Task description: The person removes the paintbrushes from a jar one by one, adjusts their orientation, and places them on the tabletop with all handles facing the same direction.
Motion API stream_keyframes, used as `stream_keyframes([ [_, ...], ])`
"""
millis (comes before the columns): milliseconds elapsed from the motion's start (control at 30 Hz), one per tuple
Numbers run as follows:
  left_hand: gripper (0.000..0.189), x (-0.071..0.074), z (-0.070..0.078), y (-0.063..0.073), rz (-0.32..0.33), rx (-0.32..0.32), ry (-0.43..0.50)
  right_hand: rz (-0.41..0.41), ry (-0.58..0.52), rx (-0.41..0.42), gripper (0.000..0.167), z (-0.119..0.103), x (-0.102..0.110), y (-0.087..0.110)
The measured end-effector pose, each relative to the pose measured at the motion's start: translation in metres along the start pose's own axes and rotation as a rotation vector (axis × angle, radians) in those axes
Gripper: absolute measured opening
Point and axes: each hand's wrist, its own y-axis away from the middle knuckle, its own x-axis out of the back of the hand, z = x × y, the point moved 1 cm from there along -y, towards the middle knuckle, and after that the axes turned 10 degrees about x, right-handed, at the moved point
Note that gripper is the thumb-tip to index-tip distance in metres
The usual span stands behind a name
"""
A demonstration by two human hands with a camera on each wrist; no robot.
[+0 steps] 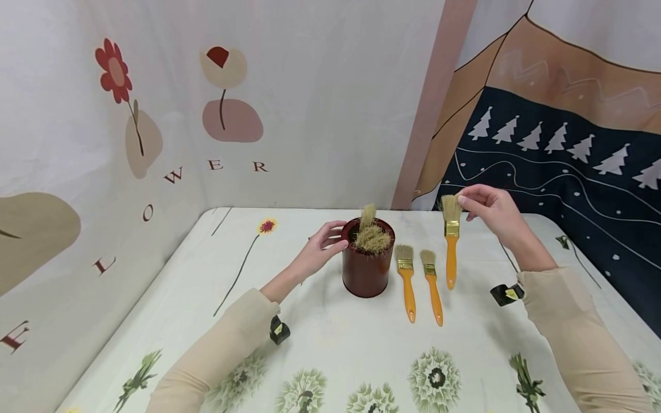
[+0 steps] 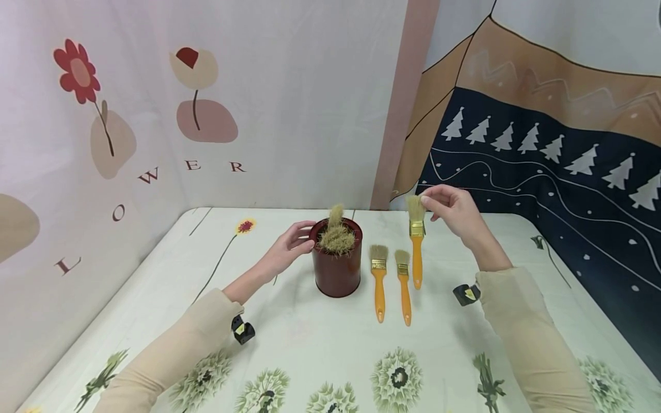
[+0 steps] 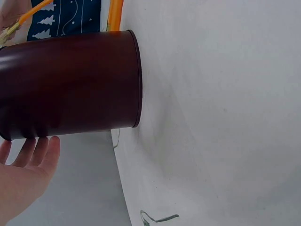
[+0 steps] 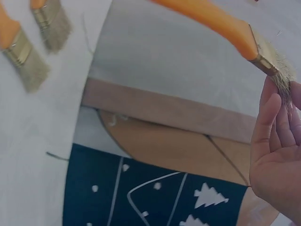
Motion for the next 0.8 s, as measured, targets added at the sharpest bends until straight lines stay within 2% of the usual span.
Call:
stream_keyframes([
  [200,0.047,0.0,0.0,0.0,-0.004,-0.001,0.004,-0.024,0.0,-0.094,0.036,0.015,0.0,0.003],
  [233,0.047,0.0,0.0,0.0,-0.004,0.0,0.004,-0.033,-0.059,-0.072,0.033,0.028,0.002,0.001],
  [300,0.047,0.0,0.0,0.0,-0.002,0.001,0.003,-0.044,-0.081,-0.086,0.034,0.047,0.004,-0.001],
  [367,0.047,0.0,0.0,0.0,-0.001,0.002,0.003,-0.048,-0.117,-0.095,0.033,0.079,0.007,-0.005],
  [433,0.047,0.0,0.0,0.001,-0.001,0.003,0.003,-0.034,-0.146,-0.113,0.031,0.128,0.011,-0.01],
  [467,0.047,0.0,0.0,0.001,0.0,0.004,0.003,-0.024,-0.098,-0.147,0.034,0.145,0.011,-0.011],
  [533,0.047,0.0,0.0,0.001,-0.001,0.003,0.004,-0.005,-0.087,-0.146,0.034,0.195,0.013,-0.015],
  [600,0.047,0.0,0.0,0.001,-0.002,-0.001,0.005,0.009,-0.085,-0.154,0.035,0.226,0.013,-0.016],
  [700,0.047,0.0,0.0,0.0,-0.003,-0.01,0.006,0.022,-0.066,-0.156,0.039,0.241,0.008,-0.013],
  [800,0.047,0.0,0.0,0.0,-0.005,-0.013,0.006,0.03,-0.062,-0.198,0.041,0.234,0.002,-0.007],
])
